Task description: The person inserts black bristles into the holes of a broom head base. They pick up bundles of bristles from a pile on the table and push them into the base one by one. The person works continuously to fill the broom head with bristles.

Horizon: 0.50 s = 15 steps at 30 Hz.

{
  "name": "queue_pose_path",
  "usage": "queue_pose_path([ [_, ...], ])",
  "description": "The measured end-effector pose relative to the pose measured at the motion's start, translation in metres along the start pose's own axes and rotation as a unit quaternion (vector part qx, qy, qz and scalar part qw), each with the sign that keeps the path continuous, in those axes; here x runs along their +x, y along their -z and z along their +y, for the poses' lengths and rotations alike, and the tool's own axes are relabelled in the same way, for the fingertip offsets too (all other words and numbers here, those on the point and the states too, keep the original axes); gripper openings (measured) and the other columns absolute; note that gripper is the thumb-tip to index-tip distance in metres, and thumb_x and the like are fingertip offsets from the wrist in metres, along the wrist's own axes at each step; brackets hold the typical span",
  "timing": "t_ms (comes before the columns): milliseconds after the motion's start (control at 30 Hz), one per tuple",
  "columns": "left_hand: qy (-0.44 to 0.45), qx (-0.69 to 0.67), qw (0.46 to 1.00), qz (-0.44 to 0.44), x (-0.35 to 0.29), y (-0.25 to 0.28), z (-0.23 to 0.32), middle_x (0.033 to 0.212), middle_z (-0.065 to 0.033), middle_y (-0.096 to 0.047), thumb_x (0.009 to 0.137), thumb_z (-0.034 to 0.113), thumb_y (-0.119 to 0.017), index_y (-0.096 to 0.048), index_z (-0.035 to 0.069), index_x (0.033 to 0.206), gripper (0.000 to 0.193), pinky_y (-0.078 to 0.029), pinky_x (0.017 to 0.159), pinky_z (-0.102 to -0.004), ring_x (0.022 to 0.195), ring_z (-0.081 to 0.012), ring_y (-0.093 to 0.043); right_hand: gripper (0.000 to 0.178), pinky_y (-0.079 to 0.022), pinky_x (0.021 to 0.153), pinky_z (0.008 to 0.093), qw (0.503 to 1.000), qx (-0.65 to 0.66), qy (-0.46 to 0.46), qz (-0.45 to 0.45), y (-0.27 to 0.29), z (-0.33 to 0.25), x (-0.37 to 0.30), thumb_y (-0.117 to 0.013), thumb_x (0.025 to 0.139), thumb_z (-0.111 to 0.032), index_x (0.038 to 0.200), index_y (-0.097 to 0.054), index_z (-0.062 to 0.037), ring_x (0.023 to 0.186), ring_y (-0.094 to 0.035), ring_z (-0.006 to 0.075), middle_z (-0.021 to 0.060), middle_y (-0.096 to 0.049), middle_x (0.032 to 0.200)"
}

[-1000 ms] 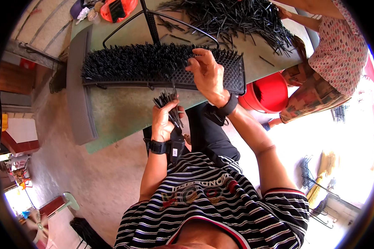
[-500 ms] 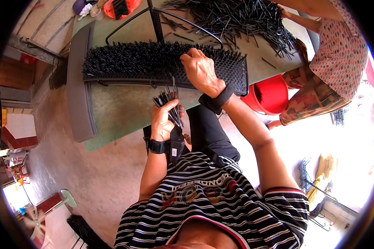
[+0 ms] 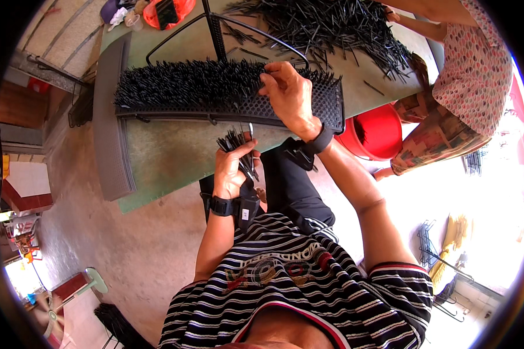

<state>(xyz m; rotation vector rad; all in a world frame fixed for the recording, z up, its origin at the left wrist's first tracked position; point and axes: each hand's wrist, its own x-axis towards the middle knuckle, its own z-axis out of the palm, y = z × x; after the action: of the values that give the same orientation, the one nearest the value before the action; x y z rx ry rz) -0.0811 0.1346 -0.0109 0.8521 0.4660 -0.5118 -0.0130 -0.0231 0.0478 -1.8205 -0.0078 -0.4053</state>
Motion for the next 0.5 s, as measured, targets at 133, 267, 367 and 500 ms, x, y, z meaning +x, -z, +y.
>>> queue_pose_path([
  [133, -0.011, 0.001, 1.0, 0.007, 0.002, 0.002, -0.002, 0.078, -0.0075, -0.064, 0.075, 0.0, -0.068, -0.063, 0.002, 0.095, 0.021, -0.051, 0.048, -0.0303, 0.058, -0.0193, -0.062, 0.017, -0.051, 0.055, 0.0227, 0.992, -0.069, 0.101, 0.025, -0.008, 0.004, -0.003, -0.059, 0.086, -0.002, 0.101, -0.051, 0.001, 0.066, -0.066, 0.0134, 0.0105, -0.065, 0.075],
  [267, -0.015, 0.001, 1.0, 0.009, 0.0, 0.001, 0.002, 0.078, -0.0071, -0.063, 0.075, 0.0, -0.067, -0.062, 0.002, 0.096, 0.021, -0.052, 0.049, -0.0309, 0.059, -0.0198, -0.062, 0.014, -0.051, 0.054, 0.0264, 0.984, -0.117, 0.134, 0.011, -0.012, 0.017, -0.004, -0.059, 0.085, -0.002, 0.097, -0.052, -0.001, 0.066, -0.067, 0.0211, 0.013, -0.064, 0.074],
  [367, -0.012, -0.009, 1.0, 0.006, 0.001, 0.002, 0.003, 0.079, -0.007, -0.063, 0.075, 0.0, -0.067, -0.062, 0.002, 0.097, 0.023, -0.052, 0.049, -0.031, 0.059, -0.0201, -0.062, 0.011, -0.05, 0.054, 0.0271, 0.957, -0.221, 0.187, -0.032, -0.012, 0.02, -0.001, -0.061, 0.083, -0.004, 0.092, -0.056, -0.0013, 0.063, -0.065, 0.0194, 0.0094, -0.063, 0.076],
  [500, -0.017, -0.002, 1.0, 0.006, 0.0, 0.002, 0.004, 0.08, -0.007, -0.063, 0.076, 0.0, -0.066, -0.061, 0.003, 0.099, 0.024, -0.052, 0.049, -0.0315, 0.061, -0.0206, -0.063, 0.01, -0.046, 0.051, 0.0351, 0.893, -0.335, 0.284, -0.093, -0.009, 0.017, 0.006, -0.063, 0.081, -0.013, 0.086, -0.062, -0.0038, 0.059, -0.059, 0.0291, 0.0103, -0.059, 0.075],
])
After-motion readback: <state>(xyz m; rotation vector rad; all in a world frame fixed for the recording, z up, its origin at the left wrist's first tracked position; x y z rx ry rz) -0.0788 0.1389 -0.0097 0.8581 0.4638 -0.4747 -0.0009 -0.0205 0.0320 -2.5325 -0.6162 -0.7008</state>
